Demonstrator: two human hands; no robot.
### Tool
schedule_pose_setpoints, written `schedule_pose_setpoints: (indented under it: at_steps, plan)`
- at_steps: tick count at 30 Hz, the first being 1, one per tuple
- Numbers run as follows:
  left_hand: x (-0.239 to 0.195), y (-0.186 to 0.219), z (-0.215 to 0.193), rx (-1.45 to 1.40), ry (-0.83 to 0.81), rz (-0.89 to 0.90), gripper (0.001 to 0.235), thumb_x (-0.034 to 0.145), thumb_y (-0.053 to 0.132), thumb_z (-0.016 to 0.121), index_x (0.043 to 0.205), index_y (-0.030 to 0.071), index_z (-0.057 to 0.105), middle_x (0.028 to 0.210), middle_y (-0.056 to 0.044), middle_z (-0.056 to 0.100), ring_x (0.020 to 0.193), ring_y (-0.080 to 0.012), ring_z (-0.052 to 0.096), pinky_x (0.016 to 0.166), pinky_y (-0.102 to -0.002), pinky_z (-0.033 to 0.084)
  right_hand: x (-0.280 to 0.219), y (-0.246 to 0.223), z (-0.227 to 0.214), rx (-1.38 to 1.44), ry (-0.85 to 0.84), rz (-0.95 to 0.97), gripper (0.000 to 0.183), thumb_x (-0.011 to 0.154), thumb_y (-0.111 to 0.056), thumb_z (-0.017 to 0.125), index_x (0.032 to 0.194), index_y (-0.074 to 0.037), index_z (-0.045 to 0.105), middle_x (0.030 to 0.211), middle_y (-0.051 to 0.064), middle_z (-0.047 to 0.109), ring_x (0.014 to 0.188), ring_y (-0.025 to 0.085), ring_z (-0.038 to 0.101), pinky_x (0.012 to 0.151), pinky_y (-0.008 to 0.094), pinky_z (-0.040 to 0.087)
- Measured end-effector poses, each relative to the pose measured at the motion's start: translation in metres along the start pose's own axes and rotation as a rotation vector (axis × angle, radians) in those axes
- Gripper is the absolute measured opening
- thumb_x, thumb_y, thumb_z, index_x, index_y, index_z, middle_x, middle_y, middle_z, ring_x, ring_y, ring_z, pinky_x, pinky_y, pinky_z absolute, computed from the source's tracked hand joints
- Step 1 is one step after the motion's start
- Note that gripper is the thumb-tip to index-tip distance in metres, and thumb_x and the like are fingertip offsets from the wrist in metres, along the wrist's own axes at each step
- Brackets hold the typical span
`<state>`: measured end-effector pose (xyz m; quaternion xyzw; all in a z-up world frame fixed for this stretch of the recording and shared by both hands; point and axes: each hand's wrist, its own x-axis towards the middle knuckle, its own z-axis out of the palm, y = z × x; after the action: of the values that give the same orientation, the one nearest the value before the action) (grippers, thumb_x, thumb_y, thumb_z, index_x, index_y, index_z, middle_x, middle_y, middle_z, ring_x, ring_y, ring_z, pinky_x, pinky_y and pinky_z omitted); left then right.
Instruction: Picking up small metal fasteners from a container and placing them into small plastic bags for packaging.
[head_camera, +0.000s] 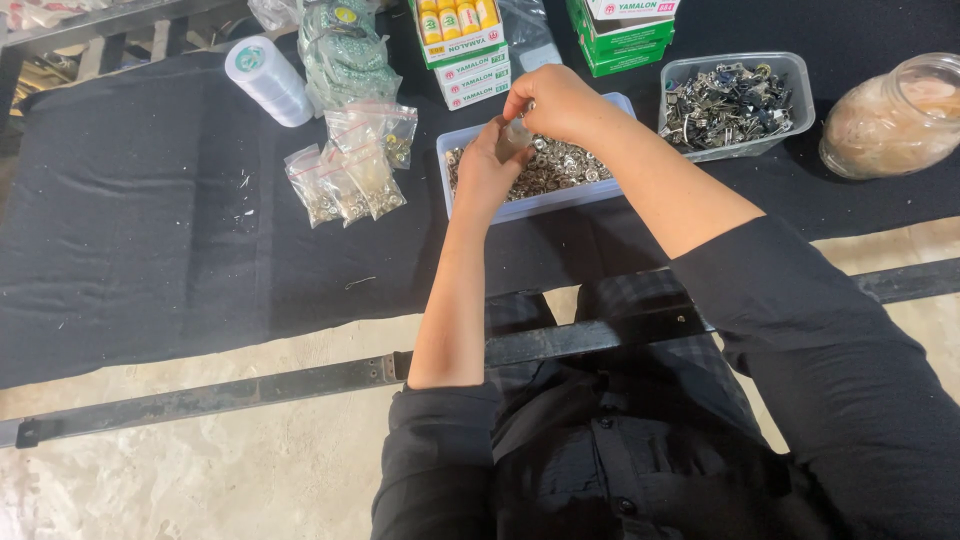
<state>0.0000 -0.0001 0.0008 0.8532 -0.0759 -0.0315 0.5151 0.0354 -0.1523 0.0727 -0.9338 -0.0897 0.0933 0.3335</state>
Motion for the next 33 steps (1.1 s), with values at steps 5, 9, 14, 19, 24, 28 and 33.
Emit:
schedule_pose_setpoints:
  at_steps: [5, 9, 14, 19, 24, 28, 33]
  plan:
    - [0.001, 0.0, 0.0, 0.015, -0.001, -0.021, 0.062, 0.094, 0.031, 0.068, 0.15, 0.012, 0.047, 0.137, -0.013, 0.064, 0.128, -0.0309, 0.06, 0.101, -0.045, 0.051, 0.0, 0.0, 0.002, 0.004, 0.012, -0.021, 0.041, 0.087, 0.008, 0.051, 0.097, -0.019, 0.08, 0.093, 0.008, 0.069, 0.052, 0.017, 0.04, 0.05, 0.034, 0.034]
    - [0.001, -0.001, 0.001, -0.001, 0.003, -0.031, 0.062, 0.093, 0.031, 0.069, 0.148, 0.013, 0.048, 0.134, -0.012, 0.067, 0.124, -0.0315, 0.063, 0.1, -0.045, 0.051, -0.002, -0.004, 0.003, 0.01, 0.021, -0.031, 0.044, 0.084, 0.009, 0.049, 0.092, -0.019, 0.082, 0.095, 0.005, 0.069, 0.05, 0.016, 0.035, 0.047, 0.033, 0.03]
    - [-0.001, 0.002, -0.001, -0.026, 0.001, -0.021, 0.057, 0.094, 0.029, 0.068, 0.146, 0.014, 0.05, 0.131, -0.011, 0.068, 0.122, -0.0311, 0.065, 0.099, -0.045, 0.052, -0.008, -0.009, 0.001, 0.083, -0.004, 0.02, 0.04, 0.088, 0.008, 0.049, 0.091, -0.017, 0.08, 0.093, 0.006, 0.068, 0.048, 0.015, 0.033, 0.047, 0.031, 0.03]
    - [0.0, -0.001, 0.0, 0.004, 0.008, 0.003, 0.053, 0.095, 0.031, 0.067, 0.143, 0.015, 0.051, 0.127, -0.011, 0.07, 0.118, -0.0316, 0.066, 0.096, -0.045, 0.052, -0.001, 0.004, 0.005, 0.1, -0.017, -0.028, 0.041, 0.081, 0.009, 0.05, 0.09, -0.018, 0.08, 0.098, 0.005, 0.069, 0.057, 0.016, 0.041, 0.054, 0.031, 0.036]
    - [0.003, -0.006, 0.002, 0.011, 0.021, -0.016, 0.065, 0.094, 0.034, 0.068, 0.15, 0.01, 0.045, 0.134, -0.011, 0.066, 0.127, -0.0312, 0.061, 0.102, -0.045, 0.05, -0.01, -0.009, 0.001, 0.156, -0.024, 0.015, 0.042, 0.086, 0.009, 0.048, 0.097, -0.017, 0.078, 0.114, 0.009, 0.07, 0.103, 0.018, 0.065, 0.081, 0.037, 0.051]
    - [0.003, -0.008, 0.003, -0.005, 0.031, 0.054, 0.059, 0.094, 0.029, 0.069, 0.147, 0.012, 0.048, 0.134, -0.011, 0.068, 0.127, -0.0296, 0.063, 0.101, -0.044, 0.05, -0.008, -0.008, 0.001, 0.236, -0.015, -0.001, 0.033, 0.097, -0.002, 0.047, 0.106, -0.017, 0.075, 0.112, 0.004, 0.073, 0.091, 0.017, 0.068, 0.078, 0.033, 0.052]
    - [0.004, -0.01, 0.003, 0.011, 0.04, 0.094, 0.058, 0.093, 0.029, 0.069, 0.145, 0.012, 0.05, 0.132, -0.011, 0.07, 0.126, -0.0293, 0.064, 0.098, -0.044, 0.051, -0.004, -0.006, 0.005, 0.337, -0.034, -0.045, 0.029, 0.1, -0.003, 0.049, 0.114, -0.012, 0.072, 0.123, 0.002, 0.072, 0.111, 0.013, 0.069, 0.087, 0.028, 0.061]
